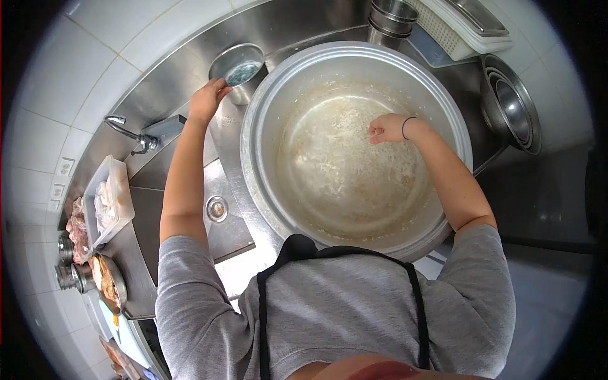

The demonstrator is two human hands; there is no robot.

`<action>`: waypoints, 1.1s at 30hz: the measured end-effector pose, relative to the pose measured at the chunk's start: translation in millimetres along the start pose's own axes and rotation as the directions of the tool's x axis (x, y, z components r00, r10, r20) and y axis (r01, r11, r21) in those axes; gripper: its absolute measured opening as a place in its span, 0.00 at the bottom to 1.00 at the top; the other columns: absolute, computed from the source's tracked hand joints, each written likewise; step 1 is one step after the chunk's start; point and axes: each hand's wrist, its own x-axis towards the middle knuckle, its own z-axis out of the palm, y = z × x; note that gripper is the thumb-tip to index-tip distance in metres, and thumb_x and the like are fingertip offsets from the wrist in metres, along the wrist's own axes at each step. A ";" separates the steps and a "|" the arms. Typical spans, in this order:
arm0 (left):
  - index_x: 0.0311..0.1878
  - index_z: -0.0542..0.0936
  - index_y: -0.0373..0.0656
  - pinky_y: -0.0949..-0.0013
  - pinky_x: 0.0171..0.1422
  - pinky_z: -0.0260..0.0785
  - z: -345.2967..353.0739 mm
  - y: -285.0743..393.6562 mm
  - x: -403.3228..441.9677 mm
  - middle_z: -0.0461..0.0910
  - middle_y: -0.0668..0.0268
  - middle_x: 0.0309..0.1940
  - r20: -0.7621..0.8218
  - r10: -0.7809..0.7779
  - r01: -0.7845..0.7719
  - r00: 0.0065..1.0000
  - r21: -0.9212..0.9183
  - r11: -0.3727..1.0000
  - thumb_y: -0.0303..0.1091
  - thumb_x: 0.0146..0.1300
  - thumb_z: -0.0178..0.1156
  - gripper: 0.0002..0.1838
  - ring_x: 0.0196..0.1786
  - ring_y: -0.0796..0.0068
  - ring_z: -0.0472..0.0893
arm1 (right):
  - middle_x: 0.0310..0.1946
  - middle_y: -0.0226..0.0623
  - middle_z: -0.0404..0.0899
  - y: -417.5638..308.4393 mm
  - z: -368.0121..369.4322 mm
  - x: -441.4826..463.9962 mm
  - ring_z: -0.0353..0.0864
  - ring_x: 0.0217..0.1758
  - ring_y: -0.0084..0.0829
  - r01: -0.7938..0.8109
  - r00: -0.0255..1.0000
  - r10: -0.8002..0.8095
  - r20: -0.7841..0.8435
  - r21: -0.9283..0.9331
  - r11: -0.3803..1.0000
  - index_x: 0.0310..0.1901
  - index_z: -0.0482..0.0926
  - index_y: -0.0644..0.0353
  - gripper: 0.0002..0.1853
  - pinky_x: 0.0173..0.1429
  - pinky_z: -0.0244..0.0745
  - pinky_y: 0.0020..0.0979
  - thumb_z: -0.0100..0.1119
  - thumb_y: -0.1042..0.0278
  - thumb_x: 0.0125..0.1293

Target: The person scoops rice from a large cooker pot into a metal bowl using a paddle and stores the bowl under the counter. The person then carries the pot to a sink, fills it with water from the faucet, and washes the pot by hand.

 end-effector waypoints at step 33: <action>0.34 0.76 0.45 0.57 0.54 0.56 -52.0 213.9 -200.4 0.75 0.66 0.34 -0.427 0.208 -0.369 0.880 -0.342 0.864 0.41 0.52 0.43 0.15 0.36 0.68 0.72 | 0.36 0.34 0.77 59.1 -62.8 -18.9 0.73 0.40 0.26 -0.117 0.945 0.138 -0.295 0.088 0.989 0.41 0.75 0.57 0.19 0.47 0.67 0.28 0.56 0.51 0.55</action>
